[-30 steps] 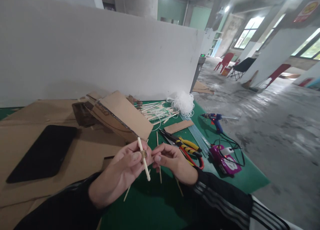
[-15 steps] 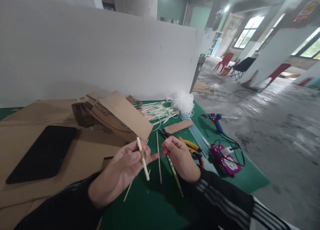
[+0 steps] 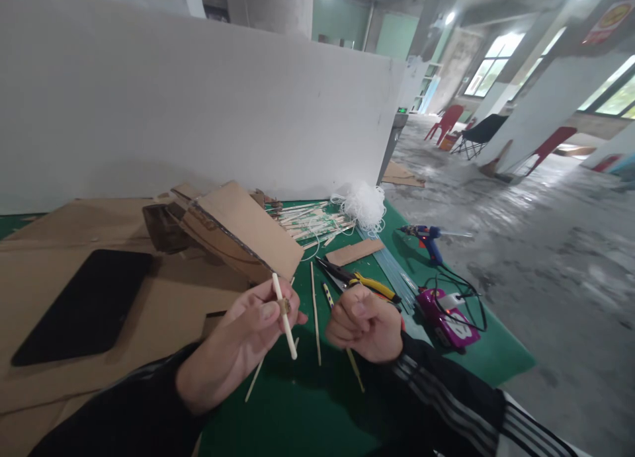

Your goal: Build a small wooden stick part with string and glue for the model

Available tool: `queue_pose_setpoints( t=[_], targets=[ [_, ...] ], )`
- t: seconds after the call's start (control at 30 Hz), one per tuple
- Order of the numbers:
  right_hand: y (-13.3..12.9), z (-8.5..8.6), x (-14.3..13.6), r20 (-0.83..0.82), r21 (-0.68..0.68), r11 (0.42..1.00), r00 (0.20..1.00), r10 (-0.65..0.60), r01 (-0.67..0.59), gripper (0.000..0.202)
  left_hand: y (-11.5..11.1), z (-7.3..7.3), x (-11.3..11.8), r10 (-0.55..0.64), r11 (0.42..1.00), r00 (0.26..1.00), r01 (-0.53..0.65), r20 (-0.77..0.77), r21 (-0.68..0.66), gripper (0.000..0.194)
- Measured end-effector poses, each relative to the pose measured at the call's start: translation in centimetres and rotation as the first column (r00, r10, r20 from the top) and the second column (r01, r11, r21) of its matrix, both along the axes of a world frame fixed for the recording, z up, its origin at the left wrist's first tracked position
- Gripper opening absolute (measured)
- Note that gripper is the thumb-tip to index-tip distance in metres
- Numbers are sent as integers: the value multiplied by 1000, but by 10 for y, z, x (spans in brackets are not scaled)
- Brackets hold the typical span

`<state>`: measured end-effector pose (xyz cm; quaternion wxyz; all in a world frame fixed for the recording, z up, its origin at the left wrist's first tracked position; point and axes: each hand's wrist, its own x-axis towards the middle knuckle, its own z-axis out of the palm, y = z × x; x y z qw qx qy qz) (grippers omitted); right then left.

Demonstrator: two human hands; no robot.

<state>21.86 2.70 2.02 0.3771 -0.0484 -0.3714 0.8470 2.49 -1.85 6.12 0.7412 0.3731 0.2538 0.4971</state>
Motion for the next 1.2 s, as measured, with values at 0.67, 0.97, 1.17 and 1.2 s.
queue_pose_setpoints(
  t=[0.67, 0.97, 1.17, 1.2],
  targets=[
    [-2, -10, 3, -100, 43, 986, 981, 164, -160, 41, -2, -5, 5, -48, 999, 998, 49, 49, -11, 12],
    [-4, -14, -1, 6, 263, 957, 992, 126, -123, 44, -11, 0, 12, -116, 993, 993, 116, 12, -10, 18],
    [-12, -1, -2, 280, 640, 761, 954, -108, -102, 40, -18, 3, 16, -118, 993, 988, 115, -95, -41, 18],
    [-12, 1, -2, 284, 651, 753, 951, -126, -95, 40, -19, 3, 17, -118, 993, 988, 114, -99, -43, 18]
  ],
)
